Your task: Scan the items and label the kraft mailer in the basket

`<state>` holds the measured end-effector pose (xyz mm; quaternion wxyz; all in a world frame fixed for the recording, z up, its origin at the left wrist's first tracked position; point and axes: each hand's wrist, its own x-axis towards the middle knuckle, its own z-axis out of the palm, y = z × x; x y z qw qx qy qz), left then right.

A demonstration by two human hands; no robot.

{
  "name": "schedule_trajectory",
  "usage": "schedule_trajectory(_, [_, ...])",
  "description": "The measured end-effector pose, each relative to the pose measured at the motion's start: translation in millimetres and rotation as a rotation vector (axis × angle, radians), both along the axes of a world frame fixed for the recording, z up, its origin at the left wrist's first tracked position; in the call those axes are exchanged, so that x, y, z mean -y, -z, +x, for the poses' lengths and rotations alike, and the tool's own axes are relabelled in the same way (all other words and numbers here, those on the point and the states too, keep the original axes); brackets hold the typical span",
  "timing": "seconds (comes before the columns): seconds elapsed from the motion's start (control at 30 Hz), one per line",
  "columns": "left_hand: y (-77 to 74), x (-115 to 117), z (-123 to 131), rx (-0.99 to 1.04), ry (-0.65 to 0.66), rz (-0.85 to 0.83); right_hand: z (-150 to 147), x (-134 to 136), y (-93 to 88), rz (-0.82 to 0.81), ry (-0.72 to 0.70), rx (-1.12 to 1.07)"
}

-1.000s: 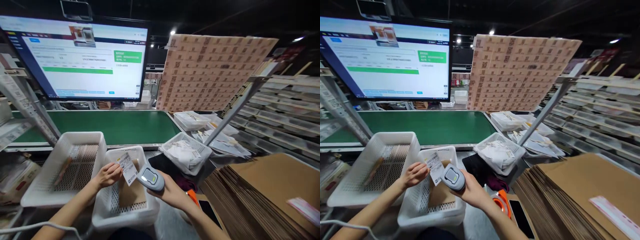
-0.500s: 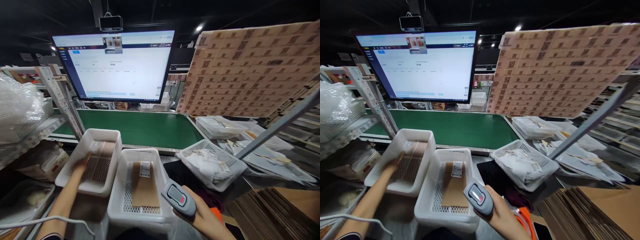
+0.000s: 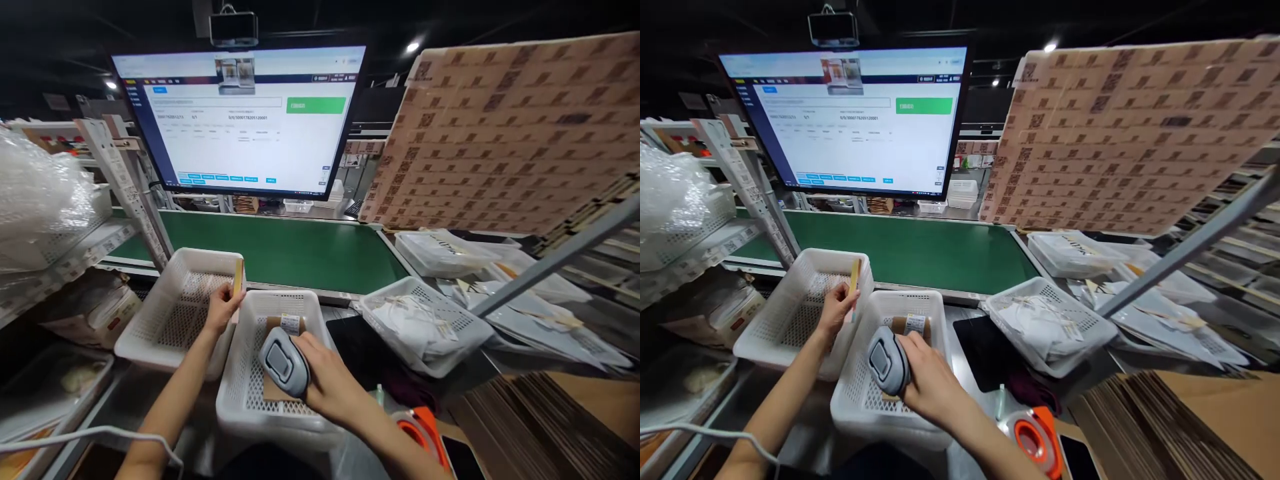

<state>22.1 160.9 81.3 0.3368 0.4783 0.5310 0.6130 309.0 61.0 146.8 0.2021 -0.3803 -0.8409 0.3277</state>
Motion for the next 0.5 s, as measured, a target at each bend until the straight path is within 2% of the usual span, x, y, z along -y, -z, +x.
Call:
schedule_trajectory(0.1, [-0.4, 12.7, 35.4, -0.078, -0.002, 0.113, -2.1, -0.1, -9.4, 0.005, 0.026, 0.023])
schedule_trajectory(0.23, [1.7, 27.2, 62.1, -0.253, -0.032, 0.192, 5.6, 0.3, -16.8, 0.002, 0.046, 0.114])
schedule_trajectory(0.37, [2.6, 35.4, 64.8, -0.507, -0.093, 0.327, 14.7, 3.0, -12.9, 0.024, 0.055, 0.163])
schedule_trajectory(0.5, [12.5, 57.7, 50.0, -0.722, -0.021, 0.456, 30.3, 11.2, -3.1, 0.047, 0.048, 0.102])
